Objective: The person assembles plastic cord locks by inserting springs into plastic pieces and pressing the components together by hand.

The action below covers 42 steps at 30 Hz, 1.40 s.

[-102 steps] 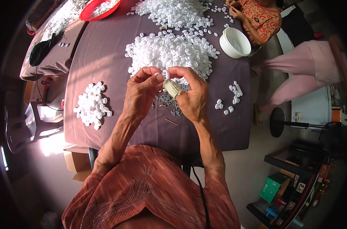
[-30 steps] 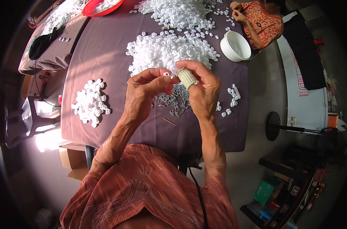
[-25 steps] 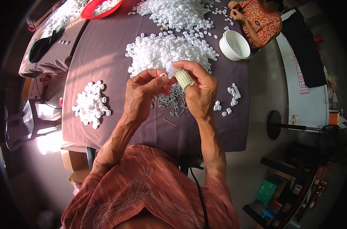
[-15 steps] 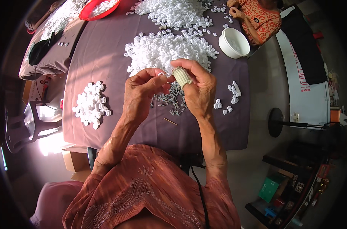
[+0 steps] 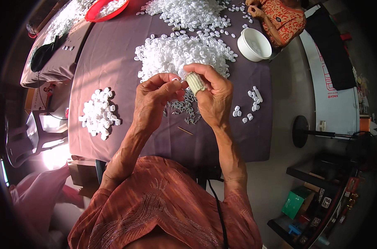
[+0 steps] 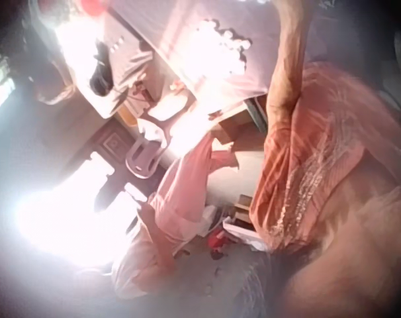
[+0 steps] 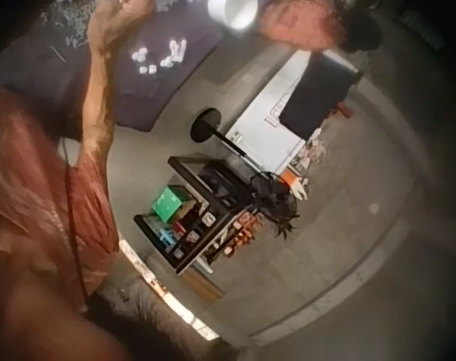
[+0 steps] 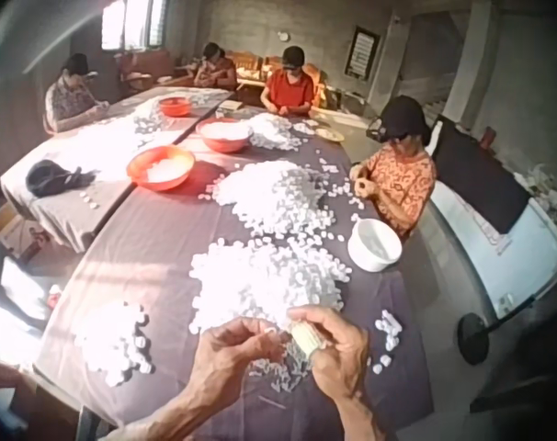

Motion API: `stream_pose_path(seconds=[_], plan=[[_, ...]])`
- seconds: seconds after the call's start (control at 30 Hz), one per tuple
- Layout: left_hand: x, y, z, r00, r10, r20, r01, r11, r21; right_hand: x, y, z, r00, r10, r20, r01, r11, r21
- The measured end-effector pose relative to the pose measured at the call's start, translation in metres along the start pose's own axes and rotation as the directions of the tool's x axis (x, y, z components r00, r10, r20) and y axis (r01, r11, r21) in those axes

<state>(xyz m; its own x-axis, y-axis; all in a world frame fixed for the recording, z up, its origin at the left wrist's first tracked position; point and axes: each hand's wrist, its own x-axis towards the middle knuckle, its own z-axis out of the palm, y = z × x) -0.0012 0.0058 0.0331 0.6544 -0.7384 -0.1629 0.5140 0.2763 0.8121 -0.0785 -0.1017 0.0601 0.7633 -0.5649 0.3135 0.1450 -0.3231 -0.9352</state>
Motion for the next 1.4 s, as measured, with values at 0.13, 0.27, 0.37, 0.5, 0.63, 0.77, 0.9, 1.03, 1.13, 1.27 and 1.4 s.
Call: stream_pose_path(seconds=[0.13, 0.27, 0.37, 0.5, 0.63, 0.77, 0.9, 1.03, 1.13, 1.27, 1.4], plan=[[0.001, -0.002, 0.001, 0.999, 0.012, -0.036, -0.015, 0.995, -0.097, 0.000, 0.002, 0.000, 1.000, -0.021, -0.009, 0.021, 1.000, -0.011], [0.002, -0.005, 0.002, 0.999, 0.034, -0.042, -0.038, 0.992, -0.124, 0.001, 0.003, -0.001, 0.999, 0.009, -0.036, -0.007, 0.999, 0.049], [0.001, -0.003, 0.004, 0.999, 0.018, -0.047, -0.025, 0.991, -0.131, 0.001, 0.005, 0.000, 0.999, 0.003, -0.042, -0.001, 0.999, 0.032], [0.001, -0.002, 0.004, 0.998, 0.023, -0.050, -0.027, 0.996, -0.083, 0.001, 0.004, -0.001, 0.999, -0.003, -0.045, 0.003, 1.000, -0.003], [0.002, -0.005, 0.005, 0.998, 0.038, -0.045, -0.044, 0.991, -0.124, 0.001, 0.007, 0.000, 0.998, -0.016, -0.060, 0.017, 1.000, 0.018], [0.001, -0.005, 0.004, 0.999, 0.037, -0.038, -0.042, 0.988, -0.149, 0.001, 0.009, 0.001, 0.998, 0.012, -0.067, -0.009, 0.999, 0.051], [0.001, -0.004, 0.005, 0.998, 0.037, -0.056, -0.044, 0.990, -0.138, 0.002, 0.014, 0.000, 0.998, 0.034, -0.053, -0.030, 0.997, 0.070], [0.002, -0.006, 0.004, 0.998, 0.034, -0.054, -0.040, 0.993, -0.112, 0.001, 0.011, 0.002, 0.997, 0.048, -0.061, -0.042, 0.995, 0.092], [0.002, -0.005, 0.004, 0.998, 0.038, -0.054, -0.043, 0.993, -0.108, 0.001, 0.012, 0.003, 0.996, 0.056, -0.063, -0.051, 0.995, 0.084], [0.001, -0.005, 0.004, 0.997, 0.034, -0.067, -0.040, 0.995, -0.096, 0.001, 0.012, 0.003, 0.996, 0.058, -0.063, -0.051, 0.992, 0.113], [0.002, -0.006, 0.003, 0.998, 0.031, -0.061, -0.037, 0.996, -0.086, 0.001, 0.013, 0.003, 0.997, 0.060, -0.055, -0.053, 0.990, 0.128]])
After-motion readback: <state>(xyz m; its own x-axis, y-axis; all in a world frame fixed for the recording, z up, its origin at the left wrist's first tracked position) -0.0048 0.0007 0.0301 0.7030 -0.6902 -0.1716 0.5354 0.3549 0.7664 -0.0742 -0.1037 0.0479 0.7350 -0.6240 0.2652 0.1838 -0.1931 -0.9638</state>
